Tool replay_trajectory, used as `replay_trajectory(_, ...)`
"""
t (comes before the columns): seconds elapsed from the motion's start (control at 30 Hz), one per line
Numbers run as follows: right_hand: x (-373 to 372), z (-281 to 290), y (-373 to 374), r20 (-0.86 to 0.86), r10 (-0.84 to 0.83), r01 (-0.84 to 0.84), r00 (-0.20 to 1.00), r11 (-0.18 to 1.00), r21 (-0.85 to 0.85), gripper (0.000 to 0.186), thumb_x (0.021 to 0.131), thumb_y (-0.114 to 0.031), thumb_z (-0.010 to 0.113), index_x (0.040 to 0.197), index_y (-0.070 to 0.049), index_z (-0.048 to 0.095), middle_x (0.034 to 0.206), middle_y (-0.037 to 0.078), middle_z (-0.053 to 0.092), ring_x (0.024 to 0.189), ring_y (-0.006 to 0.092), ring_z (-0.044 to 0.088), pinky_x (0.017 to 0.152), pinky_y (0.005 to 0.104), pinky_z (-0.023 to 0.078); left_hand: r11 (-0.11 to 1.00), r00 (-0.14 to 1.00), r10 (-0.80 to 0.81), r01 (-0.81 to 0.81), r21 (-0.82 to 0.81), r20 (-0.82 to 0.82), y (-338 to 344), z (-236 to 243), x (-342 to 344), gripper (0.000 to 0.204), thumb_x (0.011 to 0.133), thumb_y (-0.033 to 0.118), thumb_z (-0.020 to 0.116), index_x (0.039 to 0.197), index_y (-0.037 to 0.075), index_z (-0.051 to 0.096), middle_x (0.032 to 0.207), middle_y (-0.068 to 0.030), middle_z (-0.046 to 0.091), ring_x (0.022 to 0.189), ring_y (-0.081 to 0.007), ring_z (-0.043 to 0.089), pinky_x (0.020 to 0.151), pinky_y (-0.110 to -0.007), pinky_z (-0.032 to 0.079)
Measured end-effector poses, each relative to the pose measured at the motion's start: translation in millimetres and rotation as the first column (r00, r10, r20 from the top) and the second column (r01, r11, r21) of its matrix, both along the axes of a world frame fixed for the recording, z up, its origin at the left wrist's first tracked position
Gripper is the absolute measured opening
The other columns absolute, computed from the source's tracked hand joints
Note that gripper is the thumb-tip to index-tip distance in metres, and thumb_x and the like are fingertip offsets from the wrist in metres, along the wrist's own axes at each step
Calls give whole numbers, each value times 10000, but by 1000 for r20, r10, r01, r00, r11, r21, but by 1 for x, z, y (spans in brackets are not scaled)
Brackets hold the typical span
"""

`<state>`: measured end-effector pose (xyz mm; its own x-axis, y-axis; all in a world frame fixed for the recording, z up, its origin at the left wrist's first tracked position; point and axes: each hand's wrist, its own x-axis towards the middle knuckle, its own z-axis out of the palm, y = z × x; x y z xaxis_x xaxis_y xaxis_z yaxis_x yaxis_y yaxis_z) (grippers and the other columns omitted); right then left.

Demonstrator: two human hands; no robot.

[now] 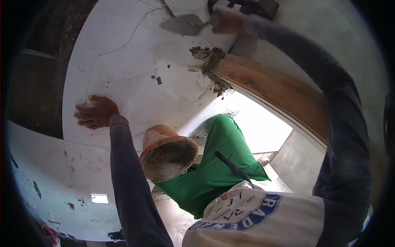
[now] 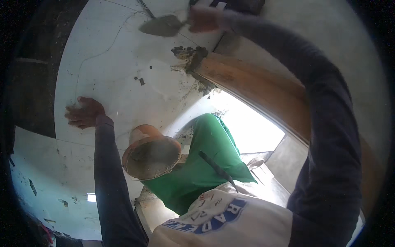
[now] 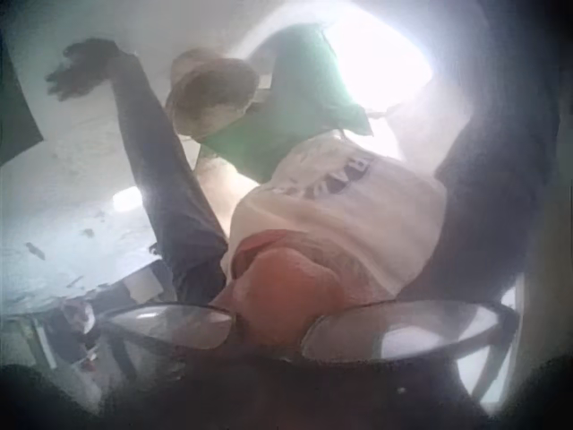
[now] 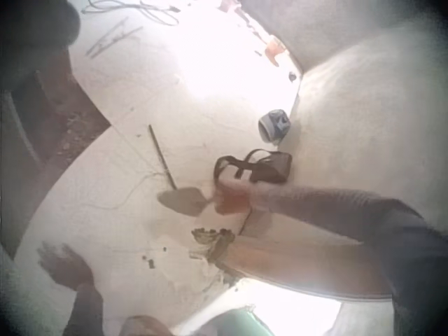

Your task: The person applies mortar to the wall and the joint between the floor and wall using a trowel while holding a bucket of mixture.

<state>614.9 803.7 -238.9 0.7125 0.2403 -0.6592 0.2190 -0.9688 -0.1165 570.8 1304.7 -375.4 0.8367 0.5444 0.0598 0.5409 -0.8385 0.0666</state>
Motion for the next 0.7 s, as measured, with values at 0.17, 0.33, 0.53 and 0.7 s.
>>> replay_trajectory(0.17, -77, -35, -40, -248, -187, 213, 951, 974, 80, 299, 856, -292, 791, 1096, -119, 750, 1099, 84, 744, 1033, 348, 724, 839, 504, 580, 1000, 999, 14, -14, 6, -32, 1, -1, 1, 812, 1053, 705, 258, 1657, 165, 315, 1717, -162, 261, 1594, -453, 200, 1232, -622, 253)
replay_trajectory(0.33, -99, -75, -48, -13, 411, -410, 912, 912, 17, 213, 882, -280, 713, 1064, -176, 743, 1006, 104, 731, 946, 326, 730, 776, 496, 584, 1000, 1000, -10, 10, 4, 9, 0, -1, 1, 826, 1058, 721, 252, 1662, 162, 314, 1719, -163, 268, 1599, -454, 197, 1238, -622, 246)
replay_trajectory(0.53, -101, -72, -38, -248, 104, -145, 963, 977, -154, 220, 834, -256, 689, 976, -106, 764, 949, 150, 718, 952, 369, 719, 776, 518, 597, 999, 1000, -15, 16, 45, -18, -1, 4, 4, 781, 1083, 664, 314, 1672, 150, 318, 1734, -179, 258, 1592, -449, 227, 1245, -624, 238)
replay_trajectory(0.7, -91, -61, -21, -391, 85, -153, 917, 977, -148, 275, 778, -229, 714, 937, -12, 773, 906, 216, 745, 986, 432, 742, 882, 510, 604, 1000, 999, 14, -14, 4, -30, -2, 8, 4, 775, 1084, 653, 321, 1674, 151, 313, 1737, -173, 254, 1591, -454, 229, 1247, -631, 229)
